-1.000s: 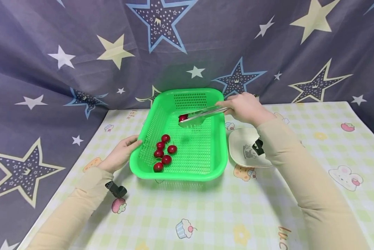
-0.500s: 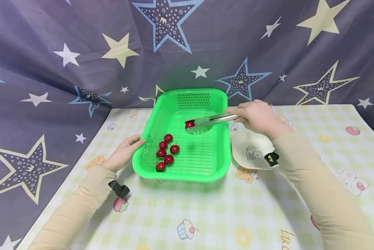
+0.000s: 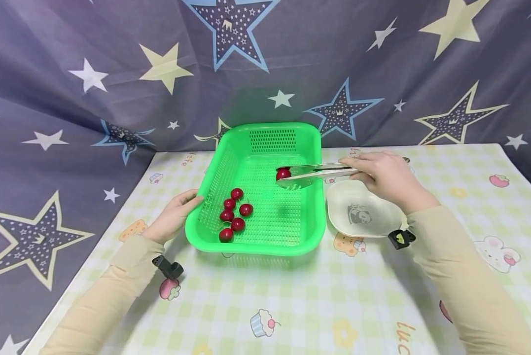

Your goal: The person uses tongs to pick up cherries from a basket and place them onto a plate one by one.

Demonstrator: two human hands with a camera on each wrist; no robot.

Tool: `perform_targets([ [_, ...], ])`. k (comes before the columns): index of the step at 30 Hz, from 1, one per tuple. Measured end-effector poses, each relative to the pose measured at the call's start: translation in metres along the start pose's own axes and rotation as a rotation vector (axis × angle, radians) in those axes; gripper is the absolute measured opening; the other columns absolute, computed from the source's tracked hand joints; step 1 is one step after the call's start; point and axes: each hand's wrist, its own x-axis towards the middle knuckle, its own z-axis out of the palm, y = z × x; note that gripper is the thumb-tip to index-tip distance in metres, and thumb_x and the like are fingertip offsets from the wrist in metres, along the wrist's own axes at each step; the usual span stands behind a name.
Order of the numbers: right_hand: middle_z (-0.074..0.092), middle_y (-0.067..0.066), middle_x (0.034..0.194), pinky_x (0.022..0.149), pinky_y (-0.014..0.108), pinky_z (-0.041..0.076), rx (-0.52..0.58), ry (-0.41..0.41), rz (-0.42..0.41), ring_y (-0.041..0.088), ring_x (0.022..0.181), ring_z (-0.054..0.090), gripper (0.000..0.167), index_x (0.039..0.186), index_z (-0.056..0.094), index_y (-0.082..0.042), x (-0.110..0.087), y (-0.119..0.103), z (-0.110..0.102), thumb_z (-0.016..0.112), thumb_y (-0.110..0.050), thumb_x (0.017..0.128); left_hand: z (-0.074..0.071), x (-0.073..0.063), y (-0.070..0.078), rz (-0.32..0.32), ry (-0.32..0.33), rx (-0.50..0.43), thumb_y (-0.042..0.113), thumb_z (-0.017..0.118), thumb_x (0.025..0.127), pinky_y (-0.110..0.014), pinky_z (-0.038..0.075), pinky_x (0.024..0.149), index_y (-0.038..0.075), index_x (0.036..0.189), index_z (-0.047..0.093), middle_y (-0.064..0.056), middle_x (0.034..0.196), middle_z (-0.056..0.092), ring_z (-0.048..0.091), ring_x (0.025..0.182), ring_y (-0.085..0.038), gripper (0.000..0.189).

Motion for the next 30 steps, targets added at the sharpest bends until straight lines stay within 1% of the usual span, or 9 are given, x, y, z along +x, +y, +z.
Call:
perform_targets([
  [4,0.068,0.006,0.082,0.058,0.034,0.041,-0.003,0.041,0.04,0.02,0.065,0.058,0.03,0.116,0.067,-0.012,-0.013,0.003,-0.01,0.064,-0.025,0.09,0.002,0.0,-0.001,-0.008,0.002,-0.009,0.021,0.042,0.101,-0.017,0.052,0.079,-0.004,0.138,0.039,-0.027,0.131,0.049,0.062,0.081,0.0,0.045],
  [6,0.067,0.005,0.08,0.061,0.03,0.038,0.006,0.057,0.068,0.018,0.064,0.055,0.037,0.116,0.068,-0.013,-0.021,0.004,-0.013,0.052,-0.039,0.095,0.002,-0.002,-0.001,-0.008,0.004,-0.012,0.021,0.042,0.101,-0.017,0.052,0.079,-0.004,0.138,0.039,-0.027,0.13,0.049,0.062,0.081,0.001,0.045],
  [8,0.068,0.006,0.081,0.064,0.03,0.038,0.024,0.064,0.101,0.02,0.066,0.055,0.039,0.115,0.068,-0.012,-0.028,0.004,-0.016,0.052,-0.041,0.094,0.002,-0.003,-0.001,-0.008,0.008,-0.009,0.022,0.042,0.101,-0.017,0.052,0.079,-0.004,0.138,0.04,-0.026,0.13,0.049,0.062,0.082,0.001,0.045],
  [9,0.068,0.007,0.082,0.065,0.031,0.039,0.028,0.065,0.115,0.022,0.068,0.057,0.046,0.116,0.068,-0.012,-0.032,0.004,-0.016,0.046,-0.045,0.093,0.001,-0.003,-0.001,-0.006,0.012,-0.01,0.022,0.042,0.101,-0.017,0.051,0.079,-0.004,0.138,0.04,-0.026,0.13,0.049,0.062,0.082,0.001,0.045],
  [16,0.07,0.009,0.088,0.069,0.033,0.039,-0.013,0.034,0.182,0.025,0.074,0.06,0.032,0.118,0.067,-0.013,-0.055,0.001,-0.023,0.064,-0.024,0.089,0.002,-0.002,0.0,0.008,0.02,-0.003,0.022,0.043,0.101,-0.015,0.05,0.082,-0.003,0.138,0.041,-0.024,0.132,0.048,0.061,0.085,0.002,0.044],
  [19,0.069,0.006,0.085,0.064,0.029,0.037,-0.04,0.023,0.18,0.019,0.066,0.054,0.032,0.117,0.068,-0.014,-0.061,0.003,-0.028,0.059,-0.031,0.091,0.003,-0.002,0.0,0.006,0.02,-0.007,0.021,0.042,0.101,-0.015,0.05,0.081,-0.004,0.137,0.041,-0.025,0.131,0.049,0.061,0.083,0.002,0.044],
  [25,0.068,0.004,0.08,0.053,0.021,0.031,-0.075,0.006,0.205,0.004,0.056,0.04,0.058,0.117,0.068,-0.012,-0.076,0.011,-0.034,0.038,-0.054,0.089,0.003,-0.001,0.0,-0.004,0.02,-0.02,0.022,0.042,0.101,-0.018,0.053,0.077,-0.004,0.138,0.041,-0.027,0.125,0.052,0.063,0.079,0.0,0.044],
  [28,0.066,0.004,0.077,0.05,0.019,0.029,-0.093,-0.01,0.234,0.001,0.054,0.036,0.062,0.115,0.068,-0.008,-0.083,0.014,-0.038,0.037,-0.055,0.089,0.003,-0.001,-0.001,-0.001,0.025,-0.017,0.022,0.042,0.101,-0.018,0.053,0.077,-0.003,0.138,0.041,-0.025,0.125,0.052,0.063,0.08,0.0,0.044],
  [30,0.064,0.002,0.074,0.049,0.019,0.028,-0.114,-0.027,0.252,0.0,0.053,0.034,0.055,0.115,0.068,-0.007,-0.087,0.015,-0.04,0.043,-0.05,0.091,0.003,-0.001,-0.001,0.003,0.024,-0.018,0.022,0.042,0.101,-0.018,0.053,0.077,-0.003,0.138,0.041,-0.026,0.125,0.052,0.063,0.08,0.0,0.044],
])
